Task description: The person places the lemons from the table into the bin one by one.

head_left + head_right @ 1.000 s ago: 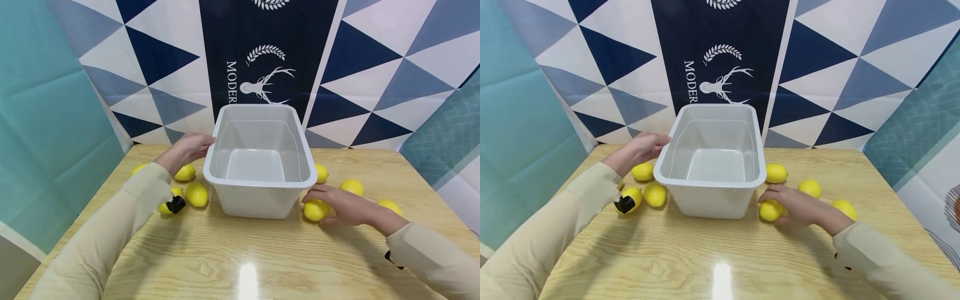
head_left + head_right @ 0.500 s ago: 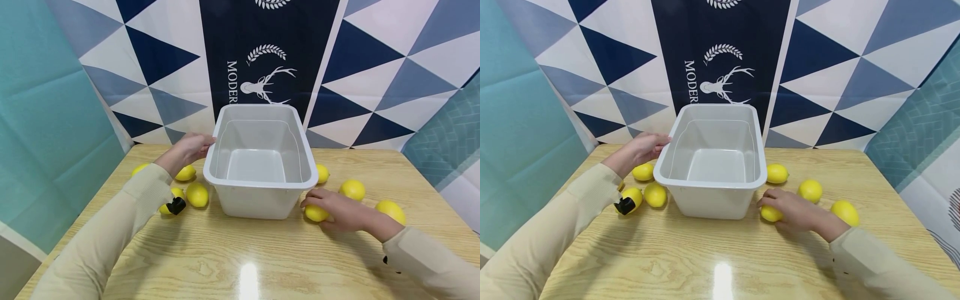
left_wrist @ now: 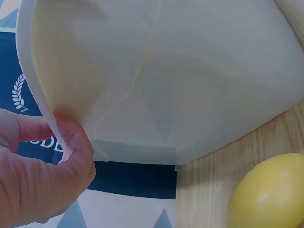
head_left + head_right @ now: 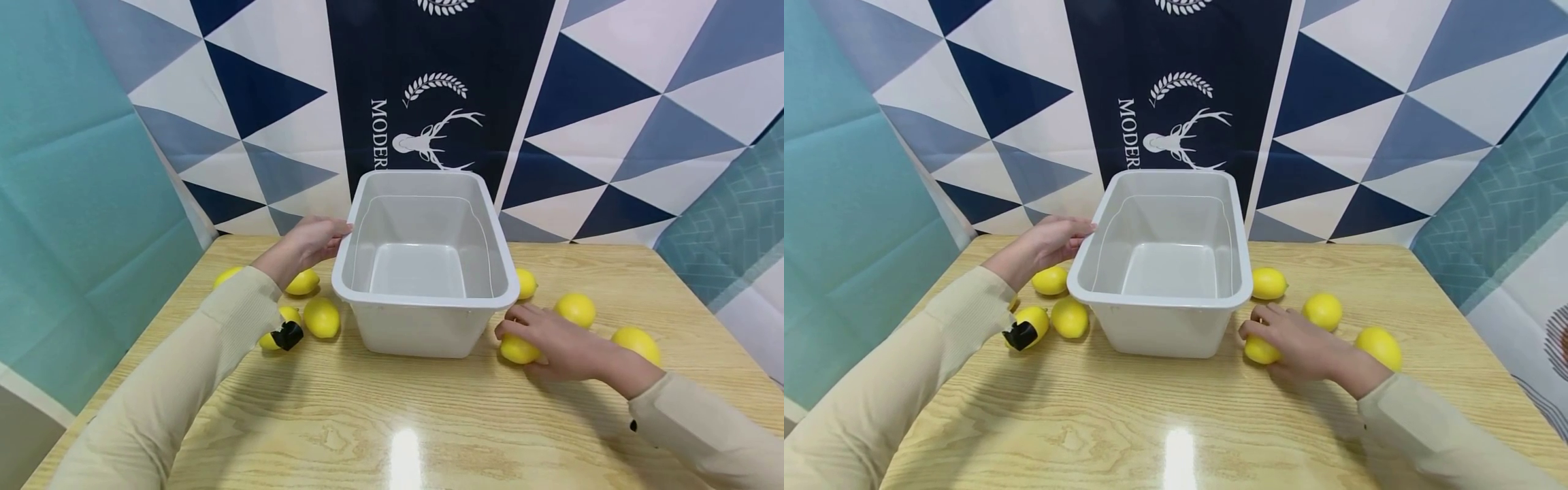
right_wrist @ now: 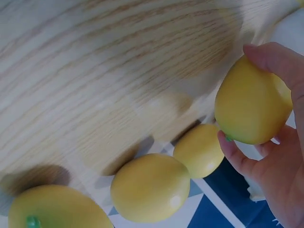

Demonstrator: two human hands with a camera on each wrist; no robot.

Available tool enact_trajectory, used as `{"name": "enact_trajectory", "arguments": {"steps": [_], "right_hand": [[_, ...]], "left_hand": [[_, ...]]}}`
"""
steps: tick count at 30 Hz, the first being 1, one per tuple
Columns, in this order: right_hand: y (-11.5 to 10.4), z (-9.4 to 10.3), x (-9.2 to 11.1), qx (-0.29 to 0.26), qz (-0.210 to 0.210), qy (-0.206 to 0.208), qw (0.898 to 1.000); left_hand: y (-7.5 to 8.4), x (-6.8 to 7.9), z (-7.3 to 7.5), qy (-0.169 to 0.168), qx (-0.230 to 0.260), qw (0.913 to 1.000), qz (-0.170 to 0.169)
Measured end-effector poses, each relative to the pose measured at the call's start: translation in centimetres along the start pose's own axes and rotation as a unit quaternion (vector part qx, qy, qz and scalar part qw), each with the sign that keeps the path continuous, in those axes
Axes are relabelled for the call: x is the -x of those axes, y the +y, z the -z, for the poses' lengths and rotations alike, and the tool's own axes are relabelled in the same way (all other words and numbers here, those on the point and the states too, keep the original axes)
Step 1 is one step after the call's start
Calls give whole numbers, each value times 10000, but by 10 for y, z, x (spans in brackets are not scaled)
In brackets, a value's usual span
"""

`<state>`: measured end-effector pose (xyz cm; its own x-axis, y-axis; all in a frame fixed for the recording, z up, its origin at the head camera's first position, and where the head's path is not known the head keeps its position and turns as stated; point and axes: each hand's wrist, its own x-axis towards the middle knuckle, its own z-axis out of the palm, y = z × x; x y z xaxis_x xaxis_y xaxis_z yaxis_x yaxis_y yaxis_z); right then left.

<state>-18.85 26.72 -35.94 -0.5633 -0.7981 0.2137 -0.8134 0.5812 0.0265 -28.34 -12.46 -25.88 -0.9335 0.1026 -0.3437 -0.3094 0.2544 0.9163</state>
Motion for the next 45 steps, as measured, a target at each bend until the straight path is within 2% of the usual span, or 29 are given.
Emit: {"name": "enact_trajectory", "arguments": {"steps": [10, 18, 26, 45], "right_hand": [[2, 7, -3, -13, 202, 65, 9998], [4, 20, -6, 250, 45, 16, 9997], [7, 29, -8, 233, -55, -65, 9997], [23, 47, -14, 549, 23, 102, 9984]], "left_hand": [[-2, -1, 2, -136, 63, 9998, 107], [1, -1, 3, -150, 81, 9998, 105], [1, 0, 2, -92, 193, 9996, 179], [1, 1, 1, -96, 274, 9994, 191]]}}
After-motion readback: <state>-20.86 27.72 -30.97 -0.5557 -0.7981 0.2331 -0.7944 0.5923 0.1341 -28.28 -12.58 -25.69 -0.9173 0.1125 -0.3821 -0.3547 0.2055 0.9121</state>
